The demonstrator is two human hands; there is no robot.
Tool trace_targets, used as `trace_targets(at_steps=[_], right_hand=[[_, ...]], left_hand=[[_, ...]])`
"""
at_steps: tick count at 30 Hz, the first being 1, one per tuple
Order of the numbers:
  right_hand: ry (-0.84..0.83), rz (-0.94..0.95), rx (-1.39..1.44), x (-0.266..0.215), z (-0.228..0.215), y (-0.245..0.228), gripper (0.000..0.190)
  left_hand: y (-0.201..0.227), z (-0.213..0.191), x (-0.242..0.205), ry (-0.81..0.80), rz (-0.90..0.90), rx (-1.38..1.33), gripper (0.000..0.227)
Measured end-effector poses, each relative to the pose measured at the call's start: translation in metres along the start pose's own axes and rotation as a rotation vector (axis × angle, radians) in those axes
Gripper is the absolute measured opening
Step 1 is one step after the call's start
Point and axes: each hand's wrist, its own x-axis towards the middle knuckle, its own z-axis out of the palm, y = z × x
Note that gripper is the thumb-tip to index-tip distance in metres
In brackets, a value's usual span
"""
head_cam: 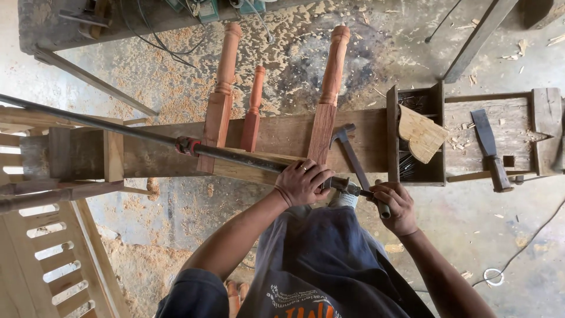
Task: The person tightens a long bar clamp across a wooden chair frame with turned spindles, using a hammer to seat the clamp and adjust the frame joints. They reposition the clamp, hammer the wood into alignment, and finally loosen and remove the clamp from the assembled chair frame.
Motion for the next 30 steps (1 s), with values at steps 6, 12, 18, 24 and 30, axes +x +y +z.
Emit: trace_targets(at_steps=[6, 12, 18, 24, 30], right_hand=[[-0.081, -0.142, -0.124, -0.007, 0.002, 0.017, 0.028], [-0.075, -0.105, -0.147, -0.017, 0.009, 0.031, 0.026], [-0.109, -0.094, -0.076, -0.005, 0.003, 0.020, 0.029], [-0.058, 0.314, 0.127, -0.024, 0.015, 0.003, 0.027], [-0.242, 1.336, 0.457, -0.005, -0.004, -0.022, 0.049]], left_hand=[[0.017, -0.011, 0.003, 0.008, -0.114, 0.008, 0.037], [0.023, -0.017, 0.011, 0.005, -0.200, -0.110, 0.037], [0.021, -0.018, 0.015, -0.013, -0.233, -0.146, 0.035], [0.020, -0.022, 0.016, -0.048, -0.216, -0.128, 0.036], [0.017, -0.006, 0.007, -0.028, -0.155, -0.046, 0.039]])
